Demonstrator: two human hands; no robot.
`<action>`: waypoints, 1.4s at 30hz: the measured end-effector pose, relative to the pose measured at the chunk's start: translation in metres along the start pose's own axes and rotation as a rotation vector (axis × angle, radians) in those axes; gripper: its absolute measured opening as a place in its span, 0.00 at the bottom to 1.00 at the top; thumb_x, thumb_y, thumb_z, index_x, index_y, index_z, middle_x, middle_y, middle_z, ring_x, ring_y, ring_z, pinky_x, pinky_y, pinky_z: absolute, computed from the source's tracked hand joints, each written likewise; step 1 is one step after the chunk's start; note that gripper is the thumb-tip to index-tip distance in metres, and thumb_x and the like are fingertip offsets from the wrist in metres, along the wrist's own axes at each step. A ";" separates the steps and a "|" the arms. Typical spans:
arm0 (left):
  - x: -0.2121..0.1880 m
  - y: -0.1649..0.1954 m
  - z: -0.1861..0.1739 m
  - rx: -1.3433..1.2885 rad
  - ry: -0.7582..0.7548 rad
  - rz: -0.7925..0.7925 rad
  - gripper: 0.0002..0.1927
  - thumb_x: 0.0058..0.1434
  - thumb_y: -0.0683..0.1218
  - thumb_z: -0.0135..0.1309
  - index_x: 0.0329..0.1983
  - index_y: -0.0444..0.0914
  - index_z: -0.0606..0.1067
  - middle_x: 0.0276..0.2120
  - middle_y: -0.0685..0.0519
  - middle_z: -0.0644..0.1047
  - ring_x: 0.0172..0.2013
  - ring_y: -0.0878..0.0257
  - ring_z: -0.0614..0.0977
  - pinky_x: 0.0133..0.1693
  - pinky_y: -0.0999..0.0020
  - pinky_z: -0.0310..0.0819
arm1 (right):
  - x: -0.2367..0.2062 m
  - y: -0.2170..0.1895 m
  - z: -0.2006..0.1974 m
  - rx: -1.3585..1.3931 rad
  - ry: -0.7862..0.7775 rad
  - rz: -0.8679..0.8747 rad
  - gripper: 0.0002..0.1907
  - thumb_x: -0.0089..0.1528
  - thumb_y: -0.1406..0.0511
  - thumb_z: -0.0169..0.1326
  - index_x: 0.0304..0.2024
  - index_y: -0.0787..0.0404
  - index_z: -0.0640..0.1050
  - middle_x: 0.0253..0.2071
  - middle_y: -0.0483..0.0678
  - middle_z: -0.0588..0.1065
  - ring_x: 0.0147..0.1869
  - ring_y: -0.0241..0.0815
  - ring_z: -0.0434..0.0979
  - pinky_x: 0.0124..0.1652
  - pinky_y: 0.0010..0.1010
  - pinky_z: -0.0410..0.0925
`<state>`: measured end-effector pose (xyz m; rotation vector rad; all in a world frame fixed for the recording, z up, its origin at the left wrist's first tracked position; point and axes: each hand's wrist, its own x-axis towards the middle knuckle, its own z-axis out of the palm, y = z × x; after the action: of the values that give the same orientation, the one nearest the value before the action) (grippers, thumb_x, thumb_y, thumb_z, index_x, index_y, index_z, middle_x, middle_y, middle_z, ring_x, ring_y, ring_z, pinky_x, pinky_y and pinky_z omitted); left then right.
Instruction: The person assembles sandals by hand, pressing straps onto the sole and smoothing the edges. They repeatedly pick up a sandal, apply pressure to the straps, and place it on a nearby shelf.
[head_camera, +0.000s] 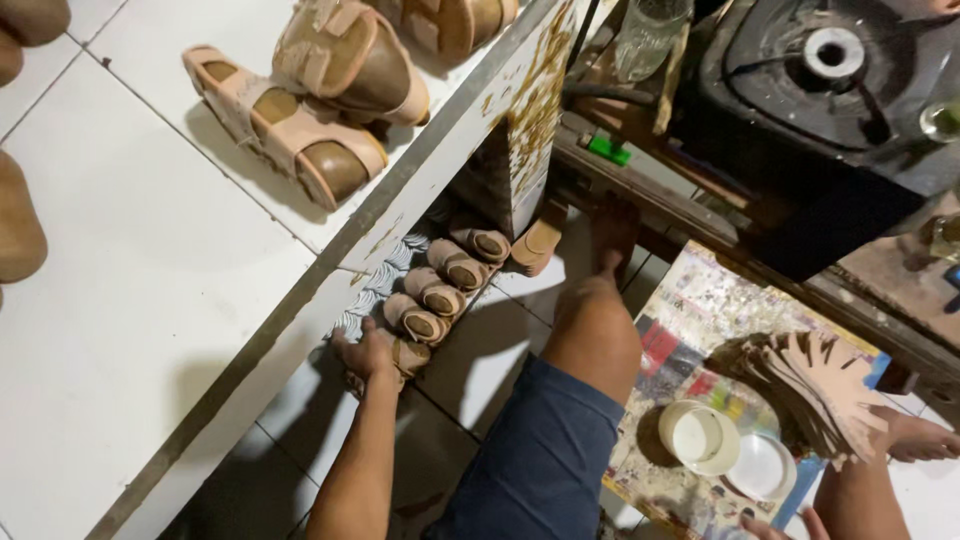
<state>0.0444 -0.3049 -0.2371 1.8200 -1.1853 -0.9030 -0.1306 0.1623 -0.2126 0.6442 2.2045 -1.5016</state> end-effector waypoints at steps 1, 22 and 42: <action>0.001 0.002 0.001 0.084 0.090 -0.104 0.30 0.61 0.49 0.63 0.62 0.30 0.69 0.55 0.37 0.74 0.51 0.44 0.77 0.52 0.52 0.70 | -0.005 0.005 -0.001 -0.001 0.007 0.033 0.34 0.64 0.74 0.51 0.74 0.64 0.62 0.50 0.62 0.77 0.50 0.46 0.80 0.48 0.34 0.74; -0.068 0.016 -0.027 -0.698 -1.158 -0.354 0.38 0.72 0.63 0.50 0.76 0.36 0.60 0.66 0.45 0.72 0.62 0.48 0.76 0.64 0.49 0.69 | -0.015 -0.034 0.001 -0.913 -0.066 -1.079 0.32 0.59 0.48 0.61 0.61 0.53 0.76 0.72 0.67 0.55 0.75 0.68 0.53 0.68 0.56 0.54; -0.277 0.130 -0.087 -0.583 -1.058 2.104 0.20 0.72 0.47 0.62 0.64 0.46 0.70 0.58 0.62 0.68 0.62 0.66 0.71 0.70 0.41 0.61 | -0.197 -0.072 -0.028 0.737 -0.308 -0.685 0.35 0.70 0.41 0.42 0.64 0.61 0.61 0.73 0.72 0.56 0.79 0.65 0.58 0.74 0.58 0.53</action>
<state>-0.0191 -0.0614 -0.0418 -0.9116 -2.0823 -0.5280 -0.0131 0.1357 -0.0382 -0.2087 1.6599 -2.5877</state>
